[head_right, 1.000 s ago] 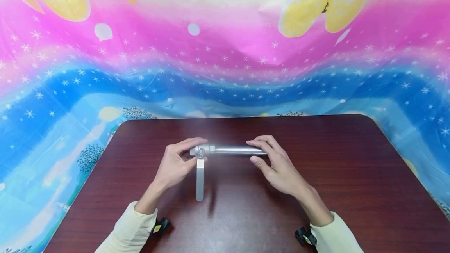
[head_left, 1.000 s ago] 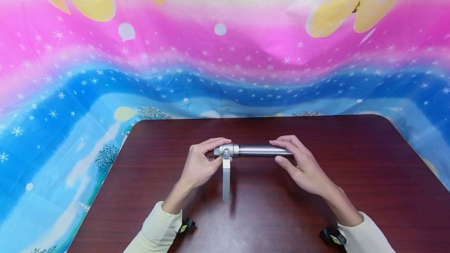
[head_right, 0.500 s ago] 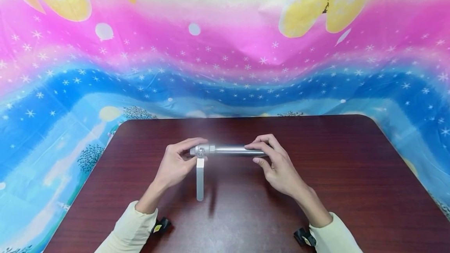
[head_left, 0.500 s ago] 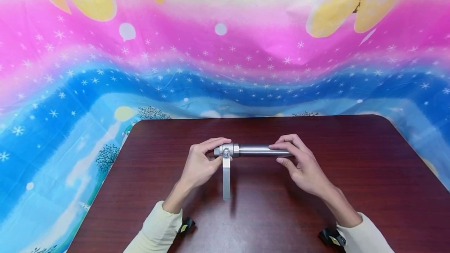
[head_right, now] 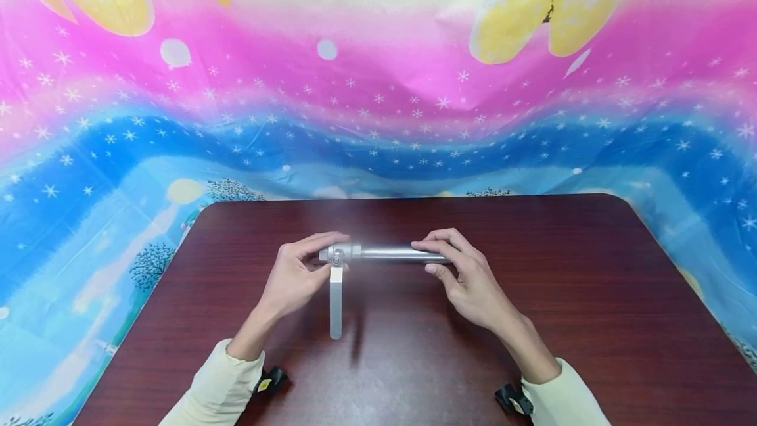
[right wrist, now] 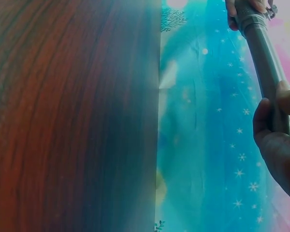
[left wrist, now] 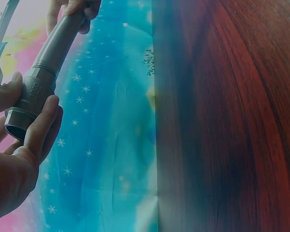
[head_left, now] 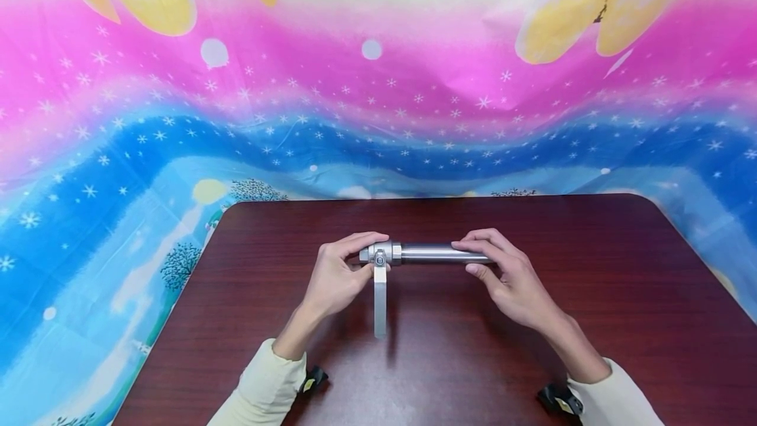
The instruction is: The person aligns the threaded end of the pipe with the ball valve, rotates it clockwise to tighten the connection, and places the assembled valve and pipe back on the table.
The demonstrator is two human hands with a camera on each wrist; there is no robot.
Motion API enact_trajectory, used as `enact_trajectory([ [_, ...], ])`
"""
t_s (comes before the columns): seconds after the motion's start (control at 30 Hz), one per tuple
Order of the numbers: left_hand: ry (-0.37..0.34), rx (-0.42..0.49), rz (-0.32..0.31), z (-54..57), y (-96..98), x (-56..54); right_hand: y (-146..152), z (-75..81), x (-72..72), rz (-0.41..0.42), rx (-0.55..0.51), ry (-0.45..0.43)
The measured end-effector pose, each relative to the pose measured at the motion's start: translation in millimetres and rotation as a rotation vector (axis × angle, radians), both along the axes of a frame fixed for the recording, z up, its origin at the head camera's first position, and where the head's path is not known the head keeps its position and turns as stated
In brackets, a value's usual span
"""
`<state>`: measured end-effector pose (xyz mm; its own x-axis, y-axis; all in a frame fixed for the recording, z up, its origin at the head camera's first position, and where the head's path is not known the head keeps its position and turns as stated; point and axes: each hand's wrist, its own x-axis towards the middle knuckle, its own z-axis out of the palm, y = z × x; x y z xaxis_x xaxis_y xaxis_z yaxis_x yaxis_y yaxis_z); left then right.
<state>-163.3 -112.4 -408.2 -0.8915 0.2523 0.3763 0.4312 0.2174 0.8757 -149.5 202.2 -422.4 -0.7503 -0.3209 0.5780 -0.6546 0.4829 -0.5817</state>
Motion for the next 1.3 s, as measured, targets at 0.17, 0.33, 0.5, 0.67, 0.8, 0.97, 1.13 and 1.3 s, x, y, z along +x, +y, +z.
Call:
enact_trajectory([
  [0.17,0.008,-0.011,0.003,0.3,-0.1,-0.3,0.2,0.5,-0.2,0.004,0.015,0.003],
  [0.33,0.008,-0.013,0.000,0.8,-0.1,-0.3,0.8,0.7,1.5,-0.001,0.041,-0.006],
  [0.5,0.014,-0.019,0.001,-0.1,-0.1,-0.4,-0.7,-0.5,3.6,0.000,0.036,-0.064],
  [0.67,0.020,-0.022,0.006,-0.2,-0.1,-0.6,-2.7,-1.6,3.8,-0.001,0.023,-0.061],
  [0.8,0.015,-0.018,0.007,0.5,-0.2,-0.9,-2.3,-0.9,2.7,0.010,-0.006,-0.020],
  [0.97,0.006,-0.010,0.002,1.2,0.4,-0.8,-1.4,-1.6,0.8,0.016,-0.039,0.040],
  [1.13,0.017,-0.014,0.003,1.2,1.1,0.1,-1.5,-0.8,0.4,0.010,-0.054,0.064],
  [1.3,0.007,-0.007,-0.001,1.0,0.6,0.4,-1.1,-0.3,0.4,0.013,-0.052,0.048],
])
